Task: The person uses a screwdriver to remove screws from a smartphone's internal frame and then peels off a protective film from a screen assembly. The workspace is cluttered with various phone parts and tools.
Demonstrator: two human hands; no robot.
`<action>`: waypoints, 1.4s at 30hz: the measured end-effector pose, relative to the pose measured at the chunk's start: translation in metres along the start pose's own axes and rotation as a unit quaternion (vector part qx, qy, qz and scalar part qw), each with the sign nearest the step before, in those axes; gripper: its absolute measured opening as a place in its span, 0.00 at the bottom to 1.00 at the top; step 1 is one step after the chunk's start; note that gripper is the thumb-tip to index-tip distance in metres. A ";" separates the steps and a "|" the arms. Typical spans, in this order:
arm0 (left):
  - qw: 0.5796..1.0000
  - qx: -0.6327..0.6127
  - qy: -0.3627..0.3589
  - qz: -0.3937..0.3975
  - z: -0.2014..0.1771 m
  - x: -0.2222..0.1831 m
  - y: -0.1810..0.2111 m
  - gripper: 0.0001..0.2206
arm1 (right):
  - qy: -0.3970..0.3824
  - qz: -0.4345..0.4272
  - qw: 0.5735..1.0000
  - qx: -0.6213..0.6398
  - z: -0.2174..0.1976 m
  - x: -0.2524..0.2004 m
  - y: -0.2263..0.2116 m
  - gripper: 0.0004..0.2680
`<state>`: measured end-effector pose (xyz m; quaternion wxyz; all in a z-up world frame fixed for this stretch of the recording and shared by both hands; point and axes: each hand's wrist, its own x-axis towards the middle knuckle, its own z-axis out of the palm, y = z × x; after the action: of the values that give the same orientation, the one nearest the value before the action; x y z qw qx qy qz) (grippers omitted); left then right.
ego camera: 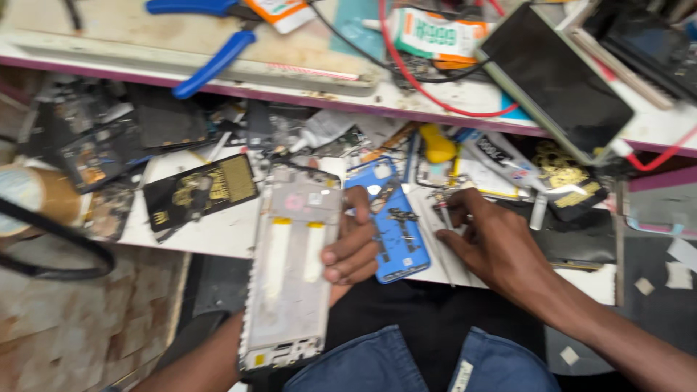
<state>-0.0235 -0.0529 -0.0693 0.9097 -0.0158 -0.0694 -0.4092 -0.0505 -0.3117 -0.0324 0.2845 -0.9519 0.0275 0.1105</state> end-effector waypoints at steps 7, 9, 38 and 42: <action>0.998 0.051 -0.027 -0.008 -0.011 0.003 0.014 0.25 | 0.053 0.004 0.999 0.010 -0.040 0.005 -0.001 0.06; 0.997 0.045 -0.059 -0.021 -0.018 0.008 0.017 0.31 | 0.015 0.066 0.997 -0.046 -0.057 0.004 0.000 0.06; 0.836 0.294 0.463 -0.022 0.047 0.032 -0.004 0.23 | -0.027 -0.050 0.991 -0.123 -0.034 0.006 0.007 0.06; 0.829 0.297 0.474 -0.024 0.049 0.032 -0.003 0.24 | -0.011 -0.051 0.991 -0.122 -0.032 0.002 0.008 0.05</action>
<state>-0.0104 -0.0749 -0.0159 0.7817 0.4528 0.2517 -0.3473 -0.0430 -0.3361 -0.0113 0.1718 -0.9784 -0.0384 0.1087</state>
